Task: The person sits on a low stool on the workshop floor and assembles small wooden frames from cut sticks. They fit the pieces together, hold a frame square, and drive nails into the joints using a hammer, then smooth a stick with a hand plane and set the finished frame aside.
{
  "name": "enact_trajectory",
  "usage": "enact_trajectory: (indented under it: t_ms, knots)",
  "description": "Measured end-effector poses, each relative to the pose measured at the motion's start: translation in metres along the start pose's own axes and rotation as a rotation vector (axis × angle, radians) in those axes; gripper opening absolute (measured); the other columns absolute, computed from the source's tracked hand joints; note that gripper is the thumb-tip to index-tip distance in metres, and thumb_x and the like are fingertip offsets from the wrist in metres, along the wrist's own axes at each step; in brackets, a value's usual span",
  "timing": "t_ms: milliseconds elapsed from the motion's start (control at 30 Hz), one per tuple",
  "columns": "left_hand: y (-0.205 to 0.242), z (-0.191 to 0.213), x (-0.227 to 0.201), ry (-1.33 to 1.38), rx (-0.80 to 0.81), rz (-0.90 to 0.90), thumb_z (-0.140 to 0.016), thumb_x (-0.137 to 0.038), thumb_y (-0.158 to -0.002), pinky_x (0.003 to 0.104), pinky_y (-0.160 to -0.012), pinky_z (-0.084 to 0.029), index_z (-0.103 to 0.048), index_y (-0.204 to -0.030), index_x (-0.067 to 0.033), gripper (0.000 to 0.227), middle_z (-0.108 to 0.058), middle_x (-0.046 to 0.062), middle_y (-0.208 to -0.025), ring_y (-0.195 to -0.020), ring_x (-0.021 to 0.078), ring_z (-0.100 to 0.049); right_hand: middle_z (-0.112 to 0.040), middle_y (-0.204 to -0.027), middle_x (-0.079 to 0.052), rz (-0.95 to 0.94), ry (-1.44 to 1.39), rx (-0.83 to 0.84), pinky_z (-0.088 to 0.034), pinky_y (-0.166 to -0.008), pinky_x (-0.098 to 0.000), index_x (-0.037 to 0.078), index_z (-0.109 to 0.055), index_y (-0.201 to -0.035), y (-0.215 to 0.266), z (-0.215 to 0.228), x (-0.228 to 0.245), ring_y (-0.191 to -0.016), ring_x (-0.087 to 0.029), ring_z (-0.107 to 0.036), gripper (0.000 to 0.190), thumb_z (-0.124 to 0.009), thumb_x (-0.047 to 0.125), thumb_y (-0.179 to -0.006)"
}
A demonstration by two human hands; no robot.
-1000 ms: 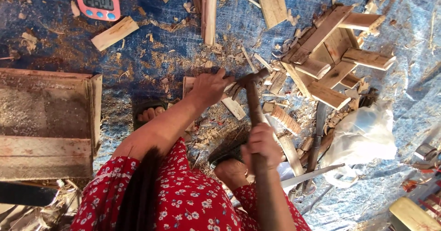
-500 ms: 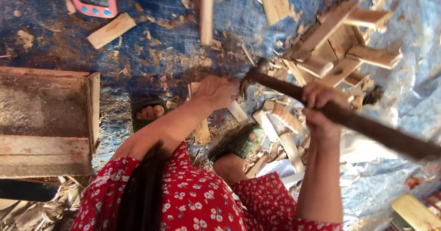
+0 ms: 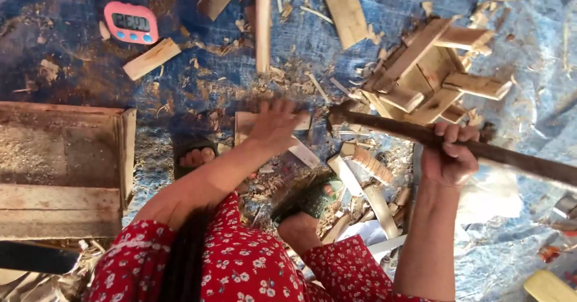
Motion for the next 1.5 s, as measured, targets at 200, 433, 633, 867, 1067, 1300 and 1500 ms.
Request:
enact_trajectory:
  t_ms: [200,433,633,867,1067,1300,1500]
  knots:
    - [0.002,-0.019,-0.03,0.515,-0.501,-0.221,-0.075,-0.037,-0.091,0.038,-0.066,-0.053,-0.079,-0.083,-0.0083,0.03,-0.075,0.006,-0.07,-0.051,0.0229,-0.064,-0.063,-0.078,0.003,-0.037,-0.048,-0.094,-0.049,-0.108,-0.0408,0.016,-0.064,-0.089,0.024,-0.041,0.032,-0.094,-0.017,-0.063,0.024,-0.056,0.001,-0.072]
    - [0.043,-0.022,-0.035,0.949,-0.371,-0.257,-0.062,-0.025,-0.094,0.039,-0.064,-0.049,-0.076,-0.088,-0.008,0.023,-0.074,0.006,-0.08,-0.068,0.0227,-0.068,-0.059,-0.094,0.006,-0.053,0.313,0.043,-0.044,-0.119,-0.0332,0.021,-0.057,-0.1,0.073,-0.131,0.057,-0.112,-0.015,-0.06,0.029,-0.057,0.002,-0.078]
    - [0.045,-0.051,-0.042,1.878,0.169,-0.055,-0.066,-0.007,-0.099,0.031,-0.066,-0.066,-0.067,-0.111,0.0068,0.018,-0.075,0.02,-0.094,-0.083,0.0257,-0.077,-0.058,-0.102,0.008,0.154,0.54,0.095,-0.044,-0.126,-0.0351,0.026,-0.049,-0.111,0.12,-0.157,0.051,-0.12,-0.013,-0.058,0.038,-0.06,0.002,-0.085]
    - [0.064,-0.073,0.011,2.129,0.257,-0.017,-0.067,-0.009,-0.097,0.036,-0.061,-0.064,-0.069,-0.095,0.0031,0.012,-0.074,0.015,-0.078,-0.065,0.0238,-0.073,-0.056,-0.089,0.006,0.251,0.578,0.212,-0.048,-0.12,-0.0426,0.023,-0.045,-0.097,0.114,-0.204,0.007,-0.105,-0.014,-0.057,0.036,-0.063,0.0,-0.076]
    - [0.119,-0.028,0.119,0.937,-0.162,0.477,-0.061,-0.022,-0.087,0.029,-0.059,-0.054,-0.073,-0.104,-0.009,0.024,-0.071,0.006,-0.078,-0.062,0.0159,-0.064,-0.067,-0.103,0.01,0.085,0.524,0.224,-0.052,-0.121,-0.0366,0.027,-0.059,-0.108,0.12,-0.185,0.038,-0.117,-0.013,-0.066,0.037,-0.062,0.001,-0.081]
    - [0.1,-0.031,0.212,0.589,-0.798,0.49,-0.071,-0.011,-0.084,0.044,-0.063,-0.052,-0.079,-0.093,-0.0125,0.011,-0.077,0.005,-0.081,-0.065,0.0288,-0.068,-0.054,-0.071,0.005,-0.092,0.763,0.291,-0.061,-0.099,-0.0412,0.022,-0.048,-0.093,0.121,-0.084,0.057,-0.08,-0.014,-0.066,0.036,-0.064,-0.001,-0.069]
    - [0.078,-0.056,0.219,0.012,-0.953,0.404,-0.069,-0.027,-0.09,0.047,-0.056,-0.053,-0.071,-0.092,-0.0191,0.008,-0.066,0.003,-0.092,-0.064,0.0351,-0.065,-0.06,-0.071,0.004,-0.12,0.913,0.485,-0.066,-0.085,-0.034,0.021,-0.054,-0.1,0.138,-0.064,0.067,-0.076,-0.01,-0.072,0.037,-0.069,0.002,-0.073]
Point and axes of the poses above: each hand's wrist, its own y-axis away from the middle knuckle, its own z-axis out of the back of the hand, x = y × z, the point moved 3 cm from there along -y, towards the middle knuckle
